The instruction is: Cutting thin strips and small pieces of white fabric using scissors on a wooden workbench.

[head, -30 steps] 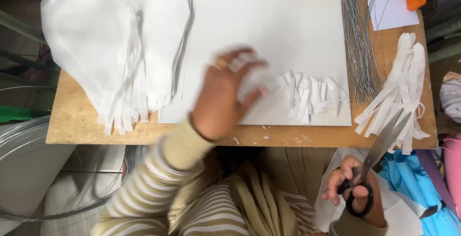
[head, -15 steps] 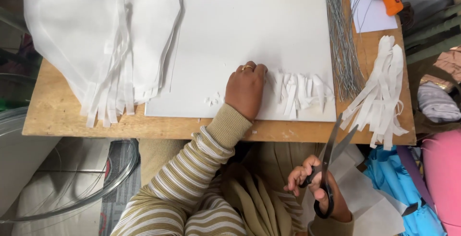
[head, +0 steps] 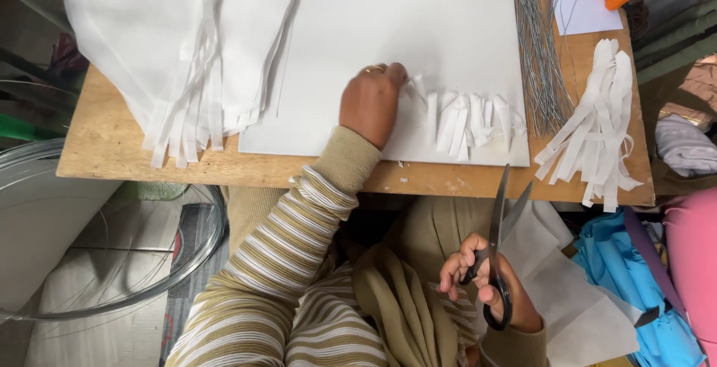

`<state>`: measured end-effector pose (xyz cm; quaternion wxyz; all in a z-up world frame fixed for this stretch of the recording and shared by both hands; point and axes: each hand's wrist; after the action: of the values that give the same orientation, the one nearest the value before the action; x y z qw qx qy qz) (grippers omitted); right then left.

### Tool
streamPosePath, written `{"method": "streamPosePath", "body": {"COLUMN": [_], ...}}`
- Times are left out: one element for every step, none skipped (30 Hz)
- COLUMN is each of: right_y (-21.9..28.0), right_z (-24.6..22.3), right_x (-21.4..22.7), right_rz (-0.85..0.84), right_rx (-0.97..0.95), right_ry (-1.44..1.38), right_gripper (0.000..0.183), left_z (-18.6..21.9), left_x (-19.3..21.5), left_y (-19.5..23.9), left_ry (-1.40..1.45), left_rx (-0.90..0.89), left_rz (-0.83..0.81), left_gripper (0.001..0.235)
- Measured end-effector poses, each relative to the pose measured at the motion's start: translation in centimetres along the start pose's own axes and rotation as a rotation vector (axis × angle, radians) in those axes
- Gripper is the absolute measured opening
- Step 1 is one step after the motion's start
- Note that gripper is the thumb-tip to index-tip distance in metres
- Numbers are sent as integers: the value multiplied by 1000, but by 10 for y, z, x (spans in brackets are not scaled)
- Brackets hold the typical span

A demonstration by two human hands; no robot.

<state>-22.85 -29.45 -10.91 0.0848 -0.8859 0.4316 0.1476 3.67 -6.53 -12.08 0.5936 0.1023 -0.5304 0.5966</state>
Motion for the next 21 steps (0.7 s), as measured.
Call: {"method": "streamPosePath", "body": {"right_y": [-3,-6,-9,-13,-18,-23,-25,-27,-30,-32,-36,-39,-41,-42,-45,-45,-45,-45,-45,-45,-45], "right_z": [0,0,0,-6,-11,-16,-5,5,16,19,24,28,36,44,51,58,65,72,72,73,73], "right_x": [-1,-3,-3,-10,-16,-22,-20,-17,-14,-15,-18,-20,-20,-21,-21,-17,-12,-8,-6,-4,-1], "right_rz": [-1,2,5,3,-24,-50,-53,-132,-210,-213,-236,-259,-262,-249,-238,-243,-247,-250,-249,-264,-277], "right_rx": [3,-3,-12,-12,-30,-48,-47,-65,-80,-77,-130,-183,-174,-191,-209,-200,-195,-191,-189,-187,-186], "right_ry": [1,1,0,1,5,10,7,-97,-200,-201,-251,-301,-303,-319,-334,-334,-364,-394,-394,-390,-384], "right_gripper": [66,67,67,67,64,61,61,58,56,56,59,62,62,64,66,66,65,65,65,64,64], "left_z": [2,5,7,0,-7,-15,-35,-56,-76,-102,-129,-156,-179,-203,-226,-217,-208,-200,-213,-227,-240], "left_x": [-2,-4,-7,1,9,17,37,56,75,91,108,125,129,133,139,147,154,161,152,143,134], "left_y": [1,2,4,4,3,2,-3,-9,-15,-19,-24,-29,-30,-31,-34,-36,-38,-39,-36,-32,-28], "left_ry": [-2,-22,-40,-42,-150,-259,-263,-340,-416,-420,-566,-711,-719,-620,-515,-522,-472,-418,-418,-445,-469], "left_rx": [-2,12,30,31,56,81,82,160,236,235,413,592,586,738,889,885,981,1076,1074,1038,1002], "left_rz": [2,-31,-64,-62,-51,-39,-40,-12,17,19,-20,-60,-56,-114,-169,-162,-304,-445,-445,-378,-311], "left_gripper": [9,17,38,38,48,62,62,53,43,43,50,57,57,66,76,76,80,83,83,60,39]}}
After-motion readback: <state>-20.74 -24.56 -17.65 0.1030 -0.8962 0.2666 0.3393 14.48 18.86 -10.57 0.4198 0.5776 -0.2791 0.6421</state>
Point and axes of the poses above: each hand's wrist, its own y-axis away from the middle knuckle, its own x-axis out of the back of the hand, z = x × y, and after that the axes turned 7 degrees about -z, right-handed
